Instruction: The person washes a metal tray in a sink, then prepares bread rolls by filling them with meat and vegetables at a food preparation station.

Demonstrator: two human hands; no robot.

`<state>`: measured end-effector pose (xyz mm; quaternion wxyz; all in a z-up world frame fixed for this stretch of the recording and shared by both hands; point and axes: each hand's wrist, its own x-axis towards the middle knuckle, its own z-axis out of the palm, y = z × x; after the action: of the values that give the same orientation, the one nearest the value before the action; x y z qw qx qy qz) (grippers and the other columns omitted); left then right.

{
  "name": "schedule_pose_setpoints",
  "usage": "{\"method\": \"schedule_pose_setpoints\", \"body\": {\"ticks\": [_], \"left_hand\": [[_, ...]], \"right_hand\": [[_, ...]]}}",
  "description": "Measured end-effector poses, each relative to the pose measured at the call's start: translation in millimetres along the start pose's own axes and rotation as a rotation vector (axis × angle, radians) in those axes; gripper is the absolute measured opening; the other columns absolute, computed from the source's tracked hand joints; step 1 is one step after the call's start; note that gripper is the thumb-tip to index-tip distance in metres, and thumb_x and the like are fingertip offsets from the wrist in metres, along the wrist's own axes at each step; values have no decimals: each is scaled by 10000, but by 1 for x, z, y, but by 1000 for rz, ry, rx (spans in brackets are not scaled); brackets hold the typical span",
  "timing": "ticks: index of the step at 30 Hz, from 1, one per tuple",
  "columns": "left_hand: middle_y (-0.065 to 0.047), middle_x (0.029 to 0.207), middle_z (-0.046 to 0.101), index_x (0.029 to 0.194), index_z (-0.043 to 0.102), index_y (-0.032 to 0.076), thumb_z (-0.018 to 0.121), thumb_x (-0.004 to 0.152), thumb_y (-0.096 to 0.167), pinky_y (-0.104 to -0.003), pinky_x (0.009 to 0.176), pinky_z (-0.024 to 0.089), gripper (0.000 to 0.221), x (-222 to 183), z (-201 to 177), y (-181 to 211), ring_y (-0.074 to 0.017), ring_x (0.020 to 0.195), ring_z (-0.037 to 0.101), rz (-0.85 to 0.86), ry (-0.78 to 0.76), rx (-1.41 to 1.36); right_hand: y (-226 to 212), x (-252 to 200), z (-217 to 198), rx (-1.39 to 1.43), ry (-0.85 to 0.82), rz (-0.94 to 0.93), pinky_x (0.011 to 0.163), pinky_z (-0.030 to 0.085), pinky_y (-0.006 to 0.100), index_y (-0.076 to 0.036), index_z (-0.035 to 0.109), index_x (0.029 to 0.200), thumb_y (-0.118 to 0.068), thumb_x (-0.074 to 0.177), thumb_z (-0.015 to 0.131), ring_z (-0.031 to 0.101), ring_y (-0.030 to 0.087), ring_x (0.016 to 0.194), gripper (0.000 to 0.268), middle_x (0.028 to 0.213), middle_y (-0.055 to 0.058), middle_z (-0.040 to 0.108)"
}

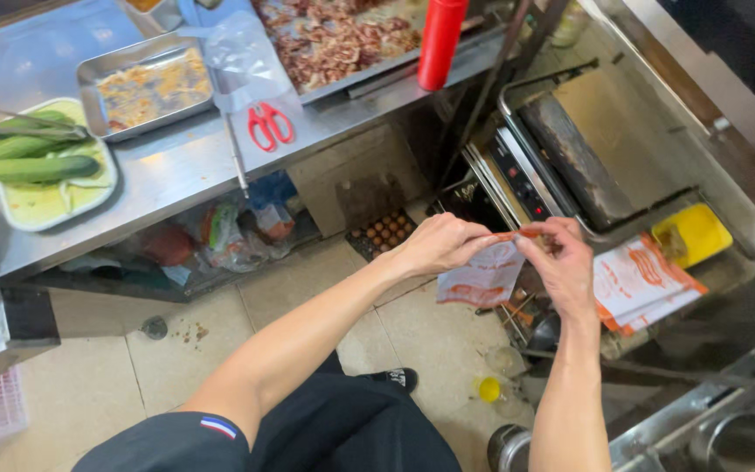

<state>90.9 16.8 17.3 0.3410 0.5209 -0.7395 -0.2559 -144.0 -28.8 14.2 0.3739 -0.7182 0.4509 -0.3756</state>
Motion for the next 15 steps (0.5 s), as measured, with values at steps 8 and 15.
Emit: {"method": "schedule_pose_setpoints", "body": {"ticks": [8, 15], "left_hand": [[-8, 883, 809, 1063, 810, 43, 482, 1073, 504, -275, 709, 561, 567, -83, -132, -96, -84, 790, 725, -559, -94, -779], [5, 784, 689, 1089, 807, 36, 715, 948, 341, -303, 555, 390, 348, -178, -257, -169, -101, 675, 508, -486, -112, -609]], "right_hand": [[-103, 63, 135, -72, -334, -329, 803, 515, 280, -24, 761, 943, -137, 904, 782, 646, 143, 891, 121, 944, 30, 684], [-205, 106, 291, -34, -665, -533, 830, 522, 290, -67, 794, 1012, -115, 904, 761, 650, 166, 950, 123, 975, 39, 700]]}}
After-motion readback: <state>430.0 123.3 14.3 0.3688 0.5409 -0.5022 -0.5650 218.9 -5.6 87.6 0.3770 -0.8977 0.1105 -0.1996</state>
